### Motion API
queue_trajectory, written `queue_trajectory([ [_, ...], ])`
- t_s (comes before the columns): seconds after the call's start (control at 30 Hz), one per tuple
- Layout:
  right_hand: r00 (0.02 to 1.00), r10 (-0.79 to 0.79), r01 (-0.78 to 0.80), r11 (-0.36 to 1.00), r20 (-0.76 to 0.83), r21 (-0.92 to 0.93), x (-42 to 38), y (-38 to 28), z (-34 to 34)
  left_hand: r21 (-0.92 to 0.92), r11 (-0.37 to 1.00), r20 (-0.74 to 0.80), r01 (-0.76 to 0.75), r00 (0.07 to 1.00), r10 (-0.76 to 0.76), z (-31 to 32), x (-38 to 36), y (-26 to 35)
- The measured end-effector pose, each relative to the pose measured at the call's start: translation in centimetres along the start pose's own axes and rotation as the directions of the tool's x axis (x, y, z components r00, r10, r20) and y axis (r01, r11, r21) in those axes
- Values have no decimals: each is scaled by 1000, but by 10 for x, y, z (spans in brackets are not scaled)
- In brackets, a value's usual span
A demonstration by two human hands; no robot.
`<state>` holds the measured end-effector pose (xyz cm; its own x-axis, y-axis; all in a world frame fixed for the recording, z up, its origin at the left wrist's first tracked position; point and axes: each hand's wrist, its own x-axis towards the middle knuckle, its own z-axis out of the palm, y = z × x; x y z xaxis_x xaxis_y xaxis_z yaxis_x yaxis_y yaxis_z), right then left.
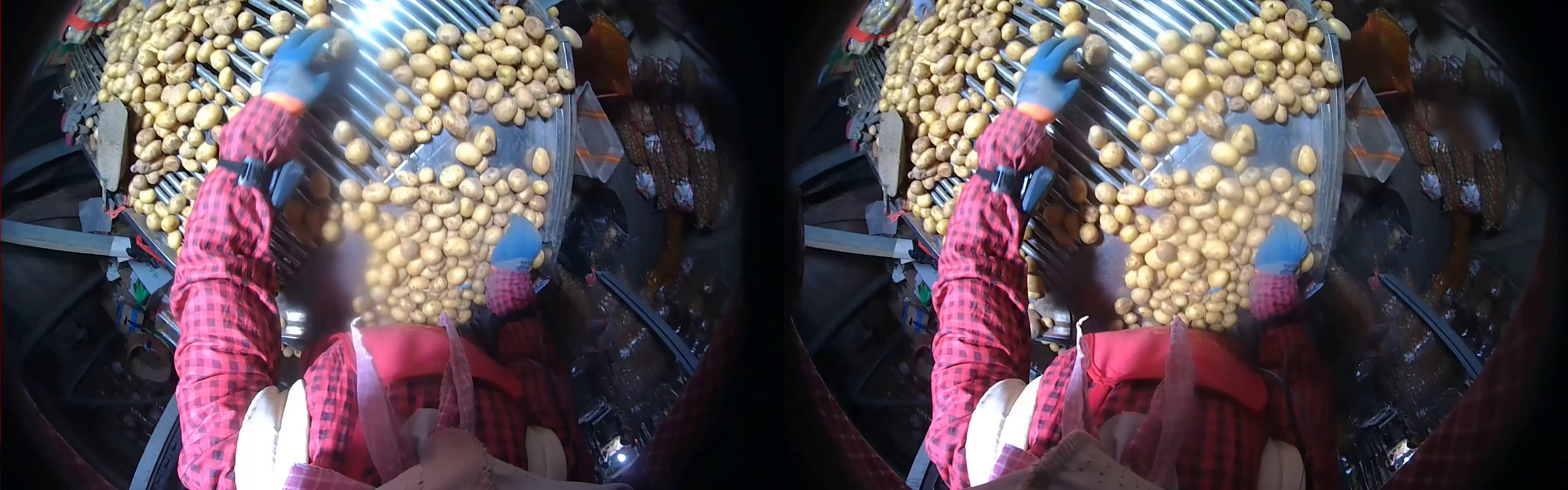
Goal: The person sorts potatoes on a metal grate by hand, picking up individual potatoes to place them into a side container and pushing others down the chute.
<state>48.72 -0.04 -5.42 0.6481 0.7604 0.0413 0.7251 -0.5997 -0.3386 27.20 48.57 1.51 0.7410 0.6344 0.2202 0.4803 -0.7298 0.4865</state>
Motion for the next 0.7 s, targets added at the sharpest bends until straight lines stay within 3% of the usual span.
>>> queue_trajectory([
  [0.03,1000,-7,7,1000,9,-17,1,-1,-1,2,999,98,-35,995,34,6,14,14],
  [0.1,1000,-23,23,999,17,-31,0,0,-1,173,981,342,90,928,-146,28,34,24],
  [0.13,999,-31,32,999,17,-36,2,-2,0,221,957,297,190,921,-252,41,40,29],
  [0.23,999,-44,45,998,15,-39,4,-3,-1,333,893,283,303,871,-401,49,35,59],
  [0.27,999,-44,44,998,8,-40,2,-2,-3,282,904,290,321,870,-399,58,24,58],
  [0.3,999,-44,44,998,4,-45,3,-3,-4,256,939,214,229,934,-286,56,6,70],
  [0.33,999,-49,48,998,-5,-48,5,-3,-5,228,959,239,167,946,-221,51,-11,82],
  [0.4,1000,-23,23,999,14,-46,1,2,-4,37,996,135,82,987,-86,55,-54,93],
  [0.43,999,-45,44,998,-10,-37,1,2,-5,-120,992,-9,33,999,-34,71,-87,85],
  [0.5,993,-93,91,996,-71,-21,4,-4,-10,-83,985,-81,152,984,-159,73,-135,97],
  [0.57,991,-118,113,991,-69,-72,4,-9,-18,-54,997,-102,61,993,-66,62,-171,116],
  [0.6,994,-98,93,992,-53,-87,3,-8,-19,-177,983,-69,48,996,-61,52,-179,128],
  [0.63,996,-81,76,992,-41,-101,5,-9,-18,-222,973,-4,71,997,-74,45,-186,135],
  [0.67,996,-76,71,992,-40,-108,3,-5,-14,-461,844,24,276,954,-299,38,-192,140],
  [0.7,996,-78,73,991,-38,-116,4,-5,-15,-661,613,108,433,863,-493,32,-199,146],
])
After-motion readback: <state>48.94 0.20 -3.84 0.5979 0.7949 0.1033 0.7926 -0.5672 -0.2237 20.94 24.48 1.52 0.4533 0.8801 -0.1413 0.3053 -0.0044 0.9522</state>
